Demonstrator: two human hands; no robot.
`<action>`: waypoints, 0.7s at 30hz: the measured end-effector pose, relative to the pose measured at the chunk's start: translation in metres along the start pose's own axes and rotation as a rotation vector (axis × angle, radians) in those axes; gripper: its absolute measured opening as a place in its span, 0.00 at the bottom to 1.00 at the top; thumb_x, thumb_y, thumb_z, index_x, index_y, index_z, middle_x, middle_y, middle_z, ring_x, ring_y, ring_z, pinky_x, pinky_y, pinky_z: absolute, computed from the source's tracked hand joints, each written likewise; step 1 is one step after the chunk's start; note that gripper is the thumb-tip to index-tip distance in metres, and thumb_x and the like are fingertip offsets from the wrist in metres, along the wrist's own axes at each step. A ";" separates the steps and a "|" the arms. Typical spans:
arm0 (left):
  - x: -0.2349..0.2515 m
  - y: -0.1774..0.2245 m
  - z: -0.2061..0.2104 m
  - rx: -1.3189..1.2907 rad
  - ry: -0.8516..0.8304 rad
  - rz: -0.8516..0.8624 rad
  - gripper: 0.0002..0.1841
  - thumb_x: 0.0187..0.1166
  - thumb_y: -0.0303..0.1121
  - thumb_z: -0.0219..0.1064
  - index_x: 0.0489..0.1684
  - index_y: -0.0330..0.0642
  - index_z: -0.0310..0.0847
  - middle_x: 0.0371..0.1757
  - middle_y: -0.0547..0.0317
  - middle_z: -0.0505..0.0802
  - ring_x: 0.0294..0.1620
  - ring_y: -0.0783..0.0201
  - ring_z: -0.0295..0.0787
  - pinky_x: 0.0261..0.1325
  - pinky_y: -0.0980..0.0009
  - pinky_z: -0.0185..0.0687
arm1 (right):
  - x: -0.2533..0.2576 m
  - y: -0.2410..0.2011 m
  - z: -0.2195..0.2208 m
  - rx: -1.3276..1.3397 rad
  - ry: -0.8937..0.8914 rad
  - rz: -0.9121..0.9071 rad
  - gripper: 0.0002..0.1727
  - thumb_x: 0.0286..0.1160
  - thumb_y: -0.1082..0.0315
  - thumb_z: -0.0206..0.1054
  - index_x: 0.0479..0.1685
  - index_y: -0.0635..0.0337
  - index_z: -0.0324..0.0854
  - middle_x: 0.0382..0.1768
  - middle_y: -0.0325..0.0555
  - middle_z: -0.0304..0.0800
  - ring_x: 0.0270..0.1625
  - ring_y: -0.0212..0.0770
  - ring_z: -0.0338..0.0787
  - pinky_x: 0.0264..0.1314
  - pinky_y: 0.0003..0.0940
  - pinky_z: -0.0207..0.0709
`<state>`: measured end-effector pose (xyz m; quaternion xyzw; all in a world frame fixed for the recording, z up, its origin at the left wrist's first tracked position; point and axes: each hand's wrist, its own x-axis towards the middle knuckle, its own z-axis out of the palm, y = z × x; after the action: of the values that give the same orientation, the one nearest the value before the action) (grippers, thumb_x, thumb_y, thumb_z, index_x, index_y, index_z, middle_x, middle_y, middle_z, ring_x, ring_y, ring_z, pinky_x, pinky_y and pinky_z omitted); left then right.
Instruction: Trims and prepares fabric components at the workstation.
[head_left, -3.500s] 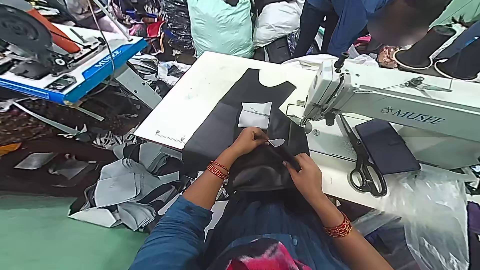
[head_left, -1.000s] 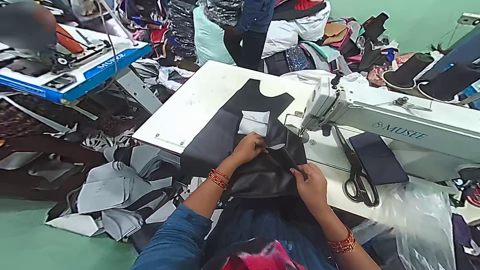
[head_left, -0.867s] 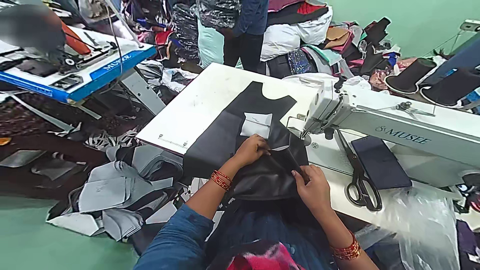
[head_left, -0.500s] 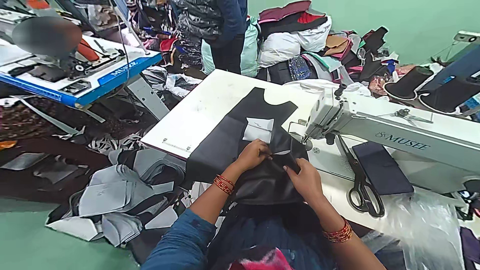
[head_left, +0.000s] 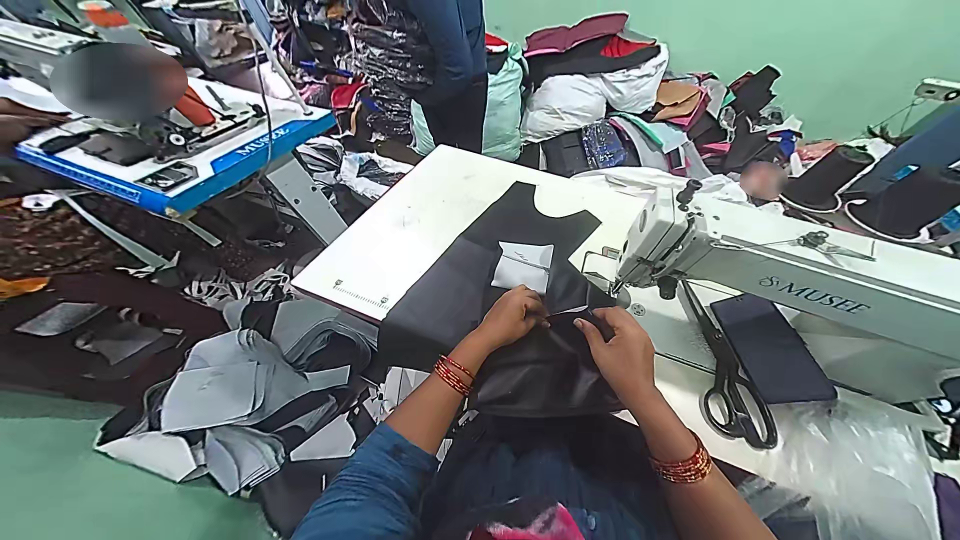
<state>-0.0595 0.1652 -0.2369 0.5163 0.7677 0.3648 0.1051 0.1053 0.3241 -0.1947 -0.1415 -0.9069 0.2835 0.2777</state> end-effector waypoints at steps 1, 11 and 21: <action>0.000 0.000 0.000 -0.001 -0.001 0.000 0.09 0.78 0.31 0.70 0.41 0.35 0.95 0.49 0.46 0.95 0.62 0.49 0.87 0.71 0.53 0.76 | 0.002 0.000 0.000 0.012 -0.005 -0.004 0.15 0.73 0.60 0.73 0.42 0.65 0.92 0.37 0.53 0.92 0.39 0.50 0.90 0.42 0.50 0.82; 0.000 0.003 -0.001 -0.007 -0.007 -0.020 0.10 0.80 0.31 0.69 0.44 0.34 0.95 0.52 0.44 0.95 0.64 0.48 0.87 0.73 0.54 0.75 | -0.002 0.011 0.014 0.218 0.153 -0.104 0.13 0.76 0.63 0.69 0.40 0.65 0.93 0.34 0.47 0.90 0.36 0.32 0.87 0.41 0.24 0.80; 0.000 0.002 -0.001 -0.030 0.012 -0.023 0.09 0.79 0.31 0.70 0.42 0.35 0.95 0.49 0.45 0.95 0.61 0.50 0.87 0.70 0.55 0.76 | -0.004 0.017 0.015 0.368 0.184 -0.181 0.10 0.74 0.71 0.70 0.43 0.68 0.94 0.37 0.48 0.92 0.43 0.26 0.88 0.52 0.15 0.80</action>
<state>-0.0583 0.1650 -0.2353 0.5034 0.7687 0.3782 0.1122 0.1013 0.3297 -0.2165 -0.0316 -0.8197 0.4041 0.4046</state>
